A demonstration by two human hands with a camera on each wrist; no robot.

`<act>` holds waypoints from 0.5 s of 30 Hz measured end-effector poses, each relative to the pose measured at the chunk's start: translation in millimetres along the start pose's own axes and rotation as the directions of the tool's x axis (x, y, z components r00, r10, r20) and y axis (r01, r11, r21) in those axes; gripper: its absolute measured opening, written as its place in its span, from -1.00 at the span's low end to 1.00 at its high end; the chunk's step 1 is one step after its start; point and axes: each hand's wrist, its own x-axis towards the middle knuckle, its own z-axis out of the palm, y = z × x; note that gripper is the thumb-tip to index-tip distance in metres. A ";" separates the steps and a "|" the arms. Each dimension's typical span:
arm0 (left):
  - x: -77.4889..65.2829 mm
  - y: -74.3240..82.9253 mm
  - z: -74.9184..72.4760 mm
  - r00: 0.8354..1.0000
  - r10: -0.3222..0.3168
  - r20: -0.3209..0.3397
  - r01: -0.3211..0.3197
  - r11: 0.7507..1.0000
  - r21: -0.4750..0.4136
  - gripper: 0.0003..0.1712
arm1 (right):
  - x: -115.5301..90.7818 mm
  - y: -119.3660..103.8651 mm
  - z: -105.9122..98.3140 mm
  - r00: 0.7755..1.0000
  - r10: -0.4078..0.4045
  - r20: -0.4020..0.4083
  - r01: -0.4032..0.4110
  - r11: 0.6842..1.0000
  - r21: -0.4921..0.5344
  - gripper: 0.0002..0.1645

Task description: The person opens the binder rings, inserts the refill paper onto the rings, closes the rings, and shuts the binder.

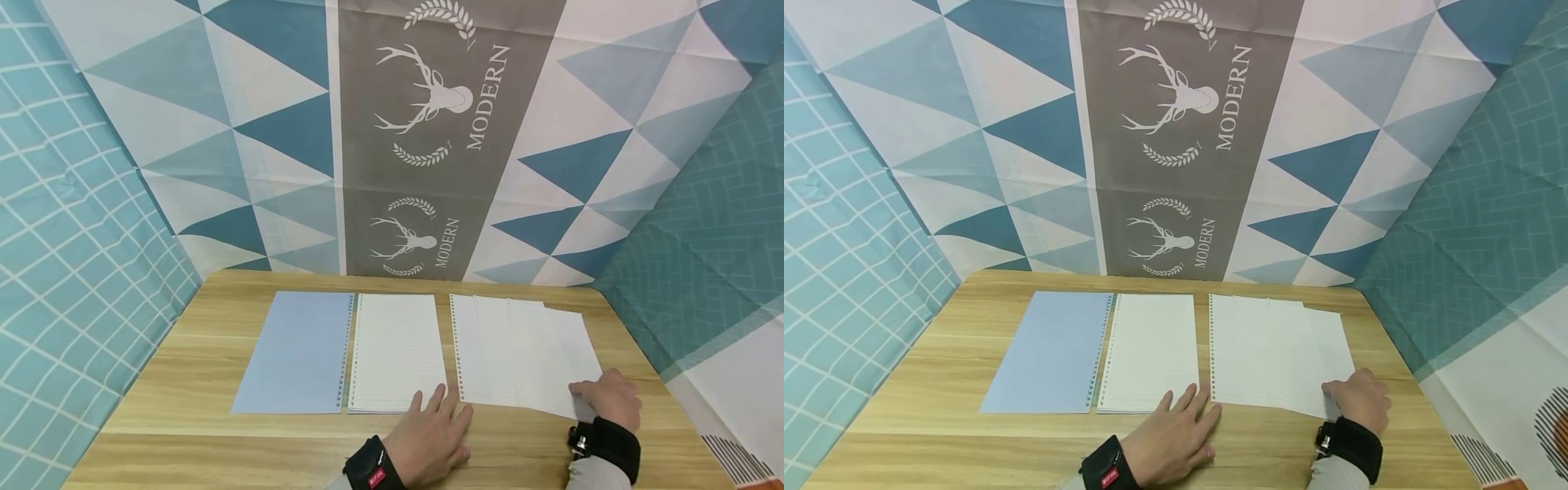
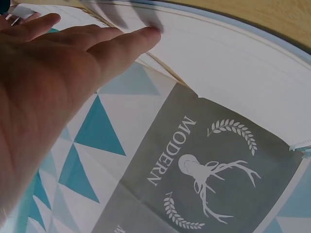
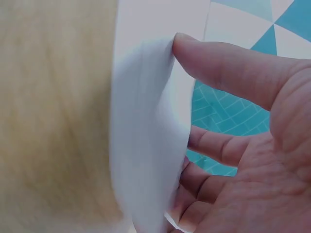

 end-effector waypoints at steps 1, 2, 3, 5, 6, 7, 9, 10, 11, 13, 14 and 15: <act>0.0 -0.1 0.5 1.000 -0.002 0.005 0.002 1.000 -0.001 -0.32 | 0.1 0.3 -0.1 1.000 -0.004 -0.001 0.004 1.000 0.004 -0.22; 0.0 -0.2 1.2 1.000 -0.003 0.009 0.003 1.000 -0.001 -0.33 | 0.1 0.6 -0.1 1.000 -0.010 -0.003 0.010 1.000 0.009 -0.22; 0.3 -0.3 1.7 1.000 -0.004 0.012 0.004 1.000 -0.001 -0.33 | 0.2 1.0 -0.1 1.000 -0.015 -0.004 0.015 1.000 0.012 -0.21; 0.5 -0.6 2.7 1.000 -0.006 0.015 0.006 1.000 0.001 -0.34 | 0.4 1.1 -0.3 1.000 -0.018 0.004 0.018 1.000 0.017 -0.19; 0.5 -0.8 3.0 1.000 -0.005 0.015 0.005 1.000 0.006 -0.34 | 0.3 0.9 -0.5 1.000 -0.019 0.007 0.019 1.000 0.019 -0.17; 0.5 -0.9 3.3 1.000 -0.006 0.013 0.005 1.000 0.012 -0.34 | 0.2 0.7 -0.8 1.000 -0.020 0.013 0.019 1.000 0.020 -0.16; 0.3 -1.0 3.5 1.000 -0.010 0.008 0.010 1.000 0.017 -0.33 | 0.1 0.3 -1.3 1.000 -0.015 0.017 0.015 1.000 0.023 -0.16; 0.1 -1.0 3.9 1.000 -0.016 0.007 0.016 1.000 0.018 -0.32 | 0.1 0.0 -1.6 1.000 -0.010 0.019 0.009 1.000 0.023 -0.16; 0.2 -1.0 4.1 1.000 -0.023 0.008 0.023 1.000 0.014 -0.31 | 0.2 0.1 -1.8 1.000 -0.009 0.016 0.008 1.000 0.023 -0.17; 0.1 -0.8 5.0 0.999 -0.040 0.013 0.040 0.999 0.004 -0.29 | 0.7 0.6 -1.4 1.000 -0.005 0.005 0.005 1.000 0.024 -0.22; 0.1 -0.7 5.6 0.999 -0.049 0.015 0.049 0.999 0.000 -0.28 | 1.4 1.2 -1.1 1.000 -0.006 0.000 0.006 1.000 0.023 -0.25; 0.1 -0.6 6.1 0.998 -0.057 0.017 0.057 0.998 -0.002 -0.28 | 1.7 1.4 -0.9 1.000 -0.006 -0.006 0.006 1.000 0.021 -0.28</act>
